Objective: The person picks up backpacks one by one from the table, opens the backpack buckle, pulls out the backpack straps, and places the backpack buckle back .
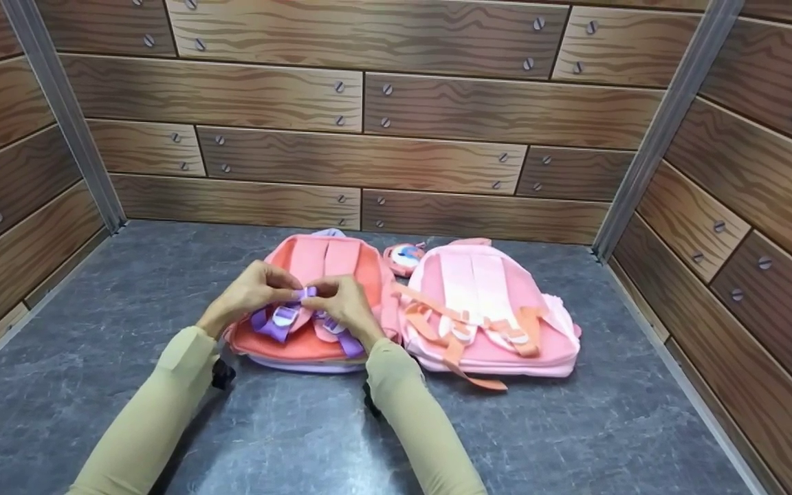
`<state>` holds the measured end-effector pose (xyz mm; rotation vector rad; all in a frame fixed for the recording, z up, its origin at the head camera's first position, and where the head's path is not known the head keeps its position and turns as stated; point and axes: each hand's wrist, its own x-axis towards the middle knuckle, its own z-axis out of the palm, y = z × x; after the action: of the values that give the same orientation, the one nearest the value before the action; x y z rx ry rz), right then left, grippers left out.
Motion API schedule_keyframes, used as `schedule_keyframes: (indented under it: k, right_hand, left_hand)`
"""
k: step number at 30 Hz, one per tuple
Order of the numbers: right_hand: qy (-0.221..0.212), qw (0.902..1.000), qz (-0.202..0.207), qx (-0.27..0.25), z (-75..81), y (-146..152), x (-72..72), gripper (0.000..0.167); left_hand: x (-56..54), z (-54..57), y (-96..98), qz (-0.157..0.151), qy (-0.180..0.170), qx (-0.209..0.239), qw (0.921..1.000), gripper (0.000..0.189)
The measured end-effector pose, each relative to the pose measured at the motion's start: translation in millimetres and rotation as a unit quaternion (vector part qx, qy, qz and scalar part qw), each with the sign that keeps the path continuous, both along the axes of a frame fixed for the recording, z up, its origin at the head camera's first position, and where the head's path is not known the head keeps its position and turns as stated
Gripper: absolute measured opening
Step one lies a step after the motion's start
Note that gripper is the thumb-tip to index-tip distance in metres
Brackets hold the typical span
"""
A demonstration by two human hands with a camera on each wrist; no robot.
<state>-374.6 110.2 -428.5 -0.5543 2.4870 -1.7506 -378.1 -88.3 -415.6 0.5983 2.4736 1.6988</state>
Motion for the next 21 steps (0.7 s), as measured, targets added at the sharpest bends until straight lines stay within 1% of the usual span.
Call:
schedule_keyframes:
  k: [3, 5, 8, 12, 14, 17, 19, 21]
  right_hand:
    - [0.005, 1.0, 0.003, 0.001, 0.4, 0.3, 0.3, 0.028]
    - [0.006, 1.0, 0.0, 0.003, -0.2, 0.4, 0.4, 0.027]
    - [0.005, 0.9999, -0.005, 0.01, -1.9, 1.2, 1.0, 0.027]
    - [0.004, 0.9998, -0.007, 0.016, -2.6, 1.7, 1.3, 0.027]
    - [0.006, 0.9998, -0.009, 0.016, -1.2, 1.3, 1.1, 0.028]
    - [0.003, 0.9998, -0.012, 0.013, 2.2, 0.6, 0.8, 0.03]
    - [-0.001, 0.9999, -0.011, 0.011, 3.8, 0.8, 0.7, 0.032]
    - [-0.003, 0.9999, -0.01, 0.008, 4.9, 1.4, 0.9, 0.033]
  left_hand:
    - [-0.7, -0.4, 3.2, 0.018, 0.021, -0.017, 0.9995, 0.011]
    - [-0.7, -1.0, 3.9, 0.022, 0.028, -0.026, 0.999, 0.011]
    - [0.0, -2.5, 2.6, 0.013, 0.021, -0.024, 0.9994, 0.012]
    - [0.8, -2.7, -2.7, -0.017, -0.01, -0.004, 0.9998, 0.015]
    - [0.5, -1.4, -5.2, -0.022, -0.021, 0.006, 0.9995, 0.015]
    - [0.2, 1.8, -6.0, -0.012, -0.021, 0.009, 0.9997, 0.012]
    - [-0.4, 2.8, -4.8, -0.002, -0.012, 0.006, 0.9999, 0.011]
    - [-1.4, 2.8, -2.3, 0.001, 0.0, 0.006, 1.0, 0.011]
